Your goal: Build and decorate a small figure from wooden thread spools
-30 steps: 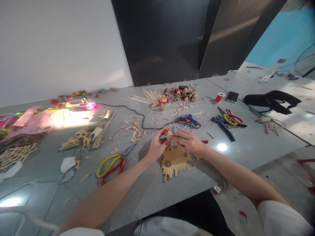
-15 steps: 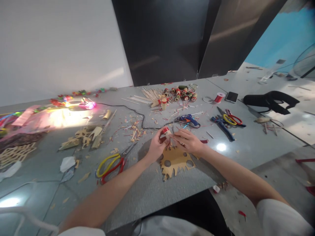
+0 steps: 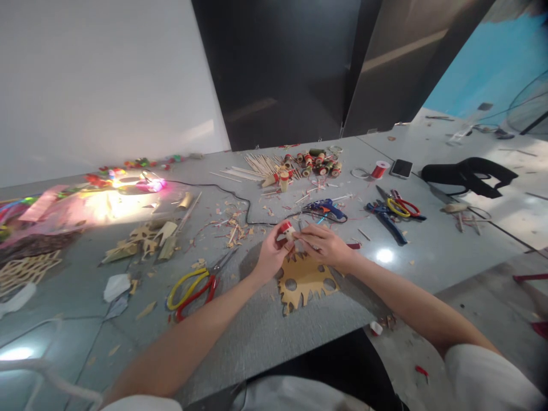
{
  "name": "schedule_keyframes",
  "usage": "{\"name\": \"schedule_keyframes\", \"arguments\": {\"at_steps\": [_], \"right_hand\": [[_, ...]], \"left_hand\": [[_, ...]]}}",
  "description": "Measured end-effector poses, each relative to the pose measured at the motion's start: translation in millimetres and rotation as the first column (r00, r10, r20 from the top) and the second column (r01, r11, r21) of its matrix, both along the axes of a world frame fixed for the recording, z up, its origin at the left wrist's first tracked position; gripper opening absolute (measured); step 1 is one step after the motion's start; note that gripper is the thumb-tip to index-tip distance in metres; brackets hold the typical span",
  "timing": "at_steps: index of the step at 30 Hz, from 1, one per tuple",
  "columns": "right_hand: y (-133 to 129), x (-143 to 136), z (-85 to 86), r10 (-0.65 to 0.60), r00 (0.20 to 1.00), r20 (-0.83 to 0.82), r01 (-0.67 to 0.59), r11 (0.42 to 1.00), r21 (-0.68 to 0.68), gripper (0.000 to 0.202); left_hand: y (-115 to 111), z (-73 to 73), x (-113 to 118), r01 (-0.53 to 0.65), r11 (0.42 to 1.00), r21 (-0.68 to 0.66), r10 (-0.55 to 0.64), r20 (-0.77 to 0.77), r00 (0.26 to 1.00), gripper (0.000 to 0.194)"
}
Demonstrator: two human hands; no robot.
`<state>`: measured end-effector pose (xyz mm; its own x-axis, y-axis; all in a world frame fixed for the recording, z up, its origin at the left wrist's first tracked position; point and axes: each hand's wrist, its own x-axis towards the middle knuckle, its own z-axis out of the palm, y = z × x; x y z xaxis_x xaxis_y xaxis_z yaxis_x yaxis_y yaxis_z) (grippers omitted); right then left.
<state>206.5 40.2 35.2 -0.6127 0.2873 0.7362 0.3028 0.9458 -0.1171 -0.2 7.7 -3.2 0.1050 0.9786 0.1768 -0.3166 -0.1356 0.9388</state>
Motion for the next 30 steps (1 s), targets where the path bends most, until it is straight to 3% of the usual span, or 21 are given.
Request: {"name": "schedule_keyframes", "arguments": {"at_steps": [4, 8, 14, 21, 25, 28, 30], "right_hand": [[1.4, -1.4, 1.2, -0.016, 1.0, 0.002, 0.016, 0.996, -0.084, 0.026], [8.4, -2.4, -2.0, 0.045, 0.968, 0.246, 0.004, 0.981, -0.194, 0.013], [13.6, -4.9, -6.9, 0.084, 0.891, 0.446, 0.049, 0.96, -0.277, 0.009], [12.6, -6.9, -12.7, 0.052, 0.894, 0.444, 0.066, 0.967, -0.247, 0.013], [12.9, -7.4, -12.8, 0.0, 0.899, 0.438, 0.103, 0.972, -0.21, 0.012], [12.6, -7.7, -8.8, -0.033, 0.962, 0.271, 0.123, 0.939, -0.321, 0.012], [11.7, -8.1, -4.3, -0.077, 0.994, 0.071, 0.102, 0.871, -0.481, 0.014]], "left_hand": [[0.4, 0.3, -1.3, -0.115, 0.993, 0.008, 0.115, -0.008, 0.993, 0.075], [3.3, -1.8, -4.0, -0.316, 0.949, 0.013, 0.316, -0.022, 0.949, 0.073], [5.7, -2.4, -3.8, -0.332, 0.943, -0.002, 0.332, -0.027, 0.943, 0.074], [1.0, 2.7, -3.2, -0.281, 0.96, 0.017, 0.281, -0.054, 0.958, 0.086], [0.2, 2.4, -4.8, -0.27, 0.962, 0.051, 0.273, -0.07, 0.959, 0.064], [1.3, 1.9, -6.3, -0.263, 0.961, 0.084, 0.271, -0.101, 0.957, 0.042], [2.0, 2.0, -6.8, -0.267, 0.959, 0.098, 0.278, -0.125, 0.952, 0.037]]}}
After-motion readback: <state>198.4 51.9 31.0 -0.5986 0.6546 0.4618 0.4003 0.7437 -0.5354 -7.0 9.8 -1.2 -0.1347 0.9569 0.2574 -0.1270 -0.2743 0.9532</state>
